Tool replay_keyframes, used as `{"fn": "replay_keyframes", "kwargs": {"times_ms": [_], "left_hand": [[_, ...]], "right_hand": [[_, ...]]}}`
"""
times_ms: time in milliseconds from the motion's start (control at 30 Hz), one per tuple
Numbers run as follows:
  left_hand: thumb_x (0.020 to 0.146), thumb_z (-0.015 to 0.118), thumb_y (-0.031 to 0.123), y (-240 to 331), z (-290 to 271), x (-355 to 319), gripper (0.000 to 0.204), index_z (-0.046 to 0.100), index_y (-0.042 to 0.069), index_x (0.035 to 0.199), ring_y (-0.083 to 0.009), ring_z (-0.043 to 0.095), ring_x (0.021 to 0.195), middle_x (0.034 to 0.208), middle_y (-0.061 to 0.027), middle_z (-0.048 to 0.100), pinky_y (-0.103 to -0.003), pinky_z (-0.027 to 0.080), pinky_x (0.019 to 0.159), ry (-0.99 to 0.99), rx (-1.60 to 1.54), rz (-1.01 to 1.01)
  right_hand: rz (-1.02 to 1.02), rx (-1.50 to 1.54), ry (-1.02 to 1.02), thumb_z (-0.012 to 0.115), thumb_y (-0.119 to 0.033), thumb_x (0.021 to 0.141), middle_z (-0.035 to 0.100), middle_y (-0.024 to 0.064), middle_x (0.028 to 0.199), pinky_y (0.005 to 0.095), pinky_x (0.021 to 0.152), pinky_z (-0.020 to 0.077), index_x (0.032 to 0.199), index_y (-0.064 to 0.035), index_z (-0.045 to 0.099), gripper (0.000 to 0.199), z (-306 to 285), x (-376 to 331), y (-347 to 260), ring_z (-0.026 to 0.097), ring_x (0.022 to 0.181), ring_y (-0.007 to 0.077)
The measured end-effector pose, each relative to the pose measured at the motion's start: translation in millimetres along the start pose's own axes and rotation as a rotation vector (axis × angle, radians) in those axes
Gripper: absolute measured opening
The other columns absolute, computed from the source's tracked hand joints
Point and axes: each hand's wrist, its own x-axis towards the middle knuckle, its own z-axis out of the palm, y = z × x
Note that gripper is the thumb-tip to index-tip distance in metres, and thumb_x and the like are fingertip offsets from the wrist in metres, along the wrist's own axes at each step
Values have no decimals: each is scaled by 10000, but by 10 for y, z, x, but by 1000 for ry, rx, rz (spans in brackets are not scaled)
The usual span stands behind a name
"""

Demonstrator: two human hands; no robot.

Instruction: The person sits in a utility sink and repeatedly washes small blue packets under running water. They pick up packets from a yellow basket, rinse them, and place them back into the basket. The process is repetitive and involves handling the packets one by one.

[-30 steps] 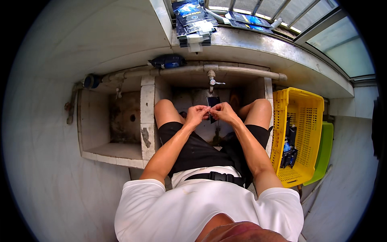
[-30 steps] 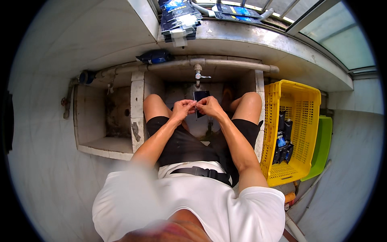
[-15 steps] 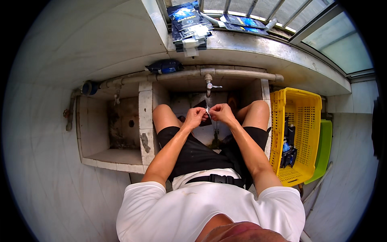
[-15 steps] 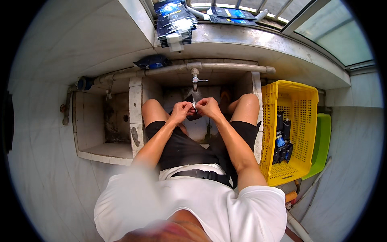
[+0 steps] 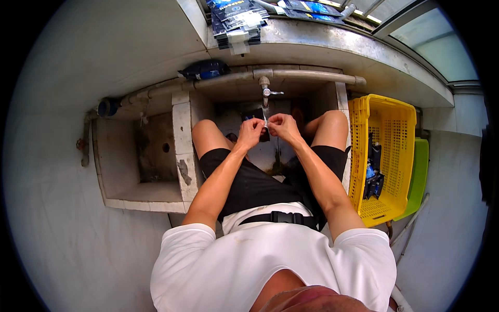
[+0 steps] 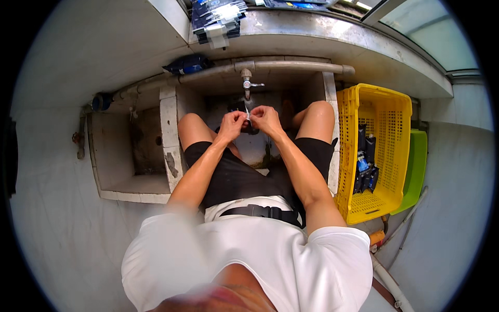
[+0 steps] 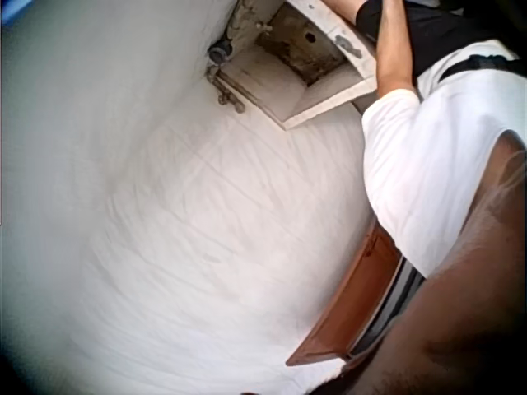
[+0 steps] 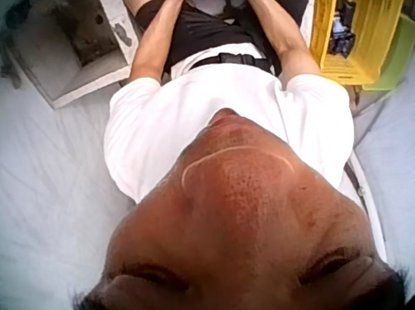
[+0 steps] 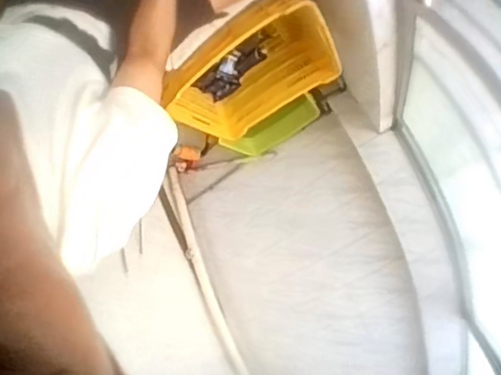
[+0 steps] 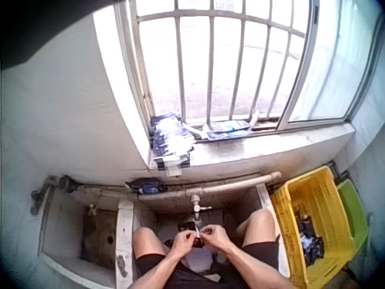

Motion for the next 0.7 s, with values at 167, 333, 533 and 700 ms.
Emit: {"fn": "replay_keyframes", "kwargs": {"times_ms": [167, 333, 533, 700], "left_hand": [[940, 559, 170, -68, -16, 87, 219, 656, -25, 953, -95, 611, 671, 795, -48, 662, -236, 518, 625, -109, -100, -103], [937, 573, 206, -53, -32, 96, 245, 650, -23, 981, -122, 620, 665, 803, -55, 670, -247, 518, 619, -68, 282, 34], [921, 576, 199, -255, -121, 357, 207, 615, -4, 914, -121, 593, 626, 757, -36, 626, -256, 512, 583, -121, -95, -234], [914, 552, 184, -32, -168, 769, 210, 633, -10, 898, -131, 609, 616, 755, -62, 639, -273, 521, 557, -80, -95, -383]], "right_hand": [[60, 37, -138, 688, -141, 849, 662, 85, 754, 260, 591, 545, 936, 64, 659, 225, -67, 131, 136, 630, 645, 117], [73, 18, 47, 668, -112, 829, 660, 75, 700, 280, 565, 538, 869, 55, 674, 172, 80, 100, 203, 638, 630, 123], [83, -249, 56, 698, -113, 747, 669, 88, 670, 300, 532, 529, 784, 18, 694, 136, 49, 404, 155, 627, 538, 137], [344, 326, 26, 640, -33, 822, 660, 74, 717, 270, 535, 547, 849, -2, 677, 55, -46, 725, 7, 627, 582, 141]]}}
